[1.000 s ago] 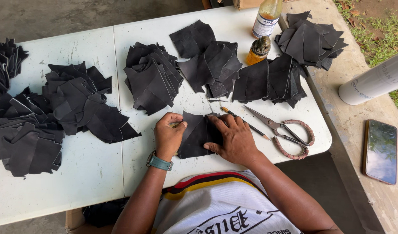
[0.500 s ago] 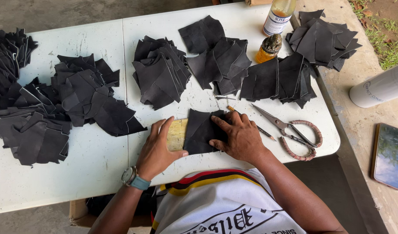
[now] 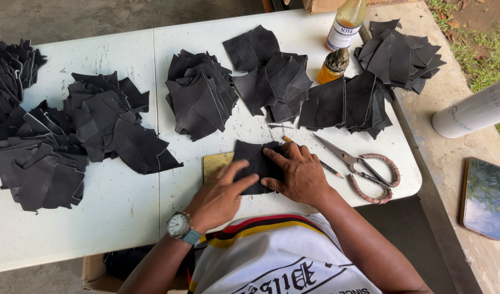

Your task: The person uses a pencil to mark lines on black material pieces and then cuts them with scissors. They repeatedly pick up pieces, align them, mark them, and trim the edges, placing the finished pieces into a pile on the table.

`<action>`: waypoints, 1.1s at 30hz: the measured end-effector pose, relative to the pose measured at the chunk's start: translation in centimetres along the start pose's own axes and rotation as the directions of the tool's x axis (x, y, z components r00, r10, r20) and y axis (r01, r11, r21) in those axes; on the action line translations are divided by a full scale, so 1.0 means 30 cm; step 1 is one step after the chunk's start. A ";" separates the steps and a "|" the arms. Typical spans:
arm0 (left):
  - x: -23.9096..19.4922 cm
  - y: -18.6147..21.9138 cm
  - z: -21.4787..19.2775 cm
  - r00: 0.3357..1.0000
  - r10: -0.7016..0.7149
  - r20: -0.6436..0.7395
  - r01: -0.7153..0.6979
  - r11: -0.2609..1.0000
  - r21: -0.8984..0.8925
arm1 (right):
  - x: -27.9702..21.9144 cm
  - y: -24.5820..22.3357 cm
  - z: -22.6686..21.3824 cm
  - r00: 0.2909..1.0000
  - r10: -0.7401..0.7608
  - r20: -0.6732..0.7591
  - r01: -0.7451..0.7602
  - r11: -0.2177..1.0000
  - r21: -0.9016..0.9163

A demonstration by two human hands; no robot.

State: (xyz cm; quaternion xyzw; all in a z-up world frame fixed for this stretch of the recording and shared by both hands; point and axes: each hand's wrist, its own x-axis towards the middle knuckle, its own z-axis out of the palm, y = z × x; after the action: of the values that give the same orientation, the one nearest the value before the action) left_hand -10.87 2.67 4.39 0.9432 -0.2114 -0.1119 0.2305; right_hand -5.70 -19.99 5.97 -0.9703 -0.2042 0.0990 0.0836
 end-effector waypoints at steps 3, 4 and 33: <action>0.013 0.020 -0.006 0.995 -0.008 0.097 0.008 1.000 0.002 | 0.000 0.033 0.013 0.994 -0.076 -0.074 0.079 0.996 0.043; 0.009 0.027 -0.006 0.993 -0.020 0.117 0.020 1.000 0.000 | 0.000 0.063 0.016 0.995 -0.086 -0.056 0.094 0.982 0.163; 0.135 0.050 -0.145 0.990 0.058 -0.129 -0.069 0.994 -0.082 | -0.210 0.376 -0.096 0.944 0.293 -0.154 -0.255 0.940 0.226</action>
State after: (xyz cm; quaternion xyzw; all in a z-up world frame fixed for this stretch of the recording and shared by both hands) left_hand -6.46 1.31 8.42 0.9303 -0.2213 -0.0535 0.2875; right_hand -6.42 -33.14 7.46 -0.9806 -0.0467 0.0392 0.1862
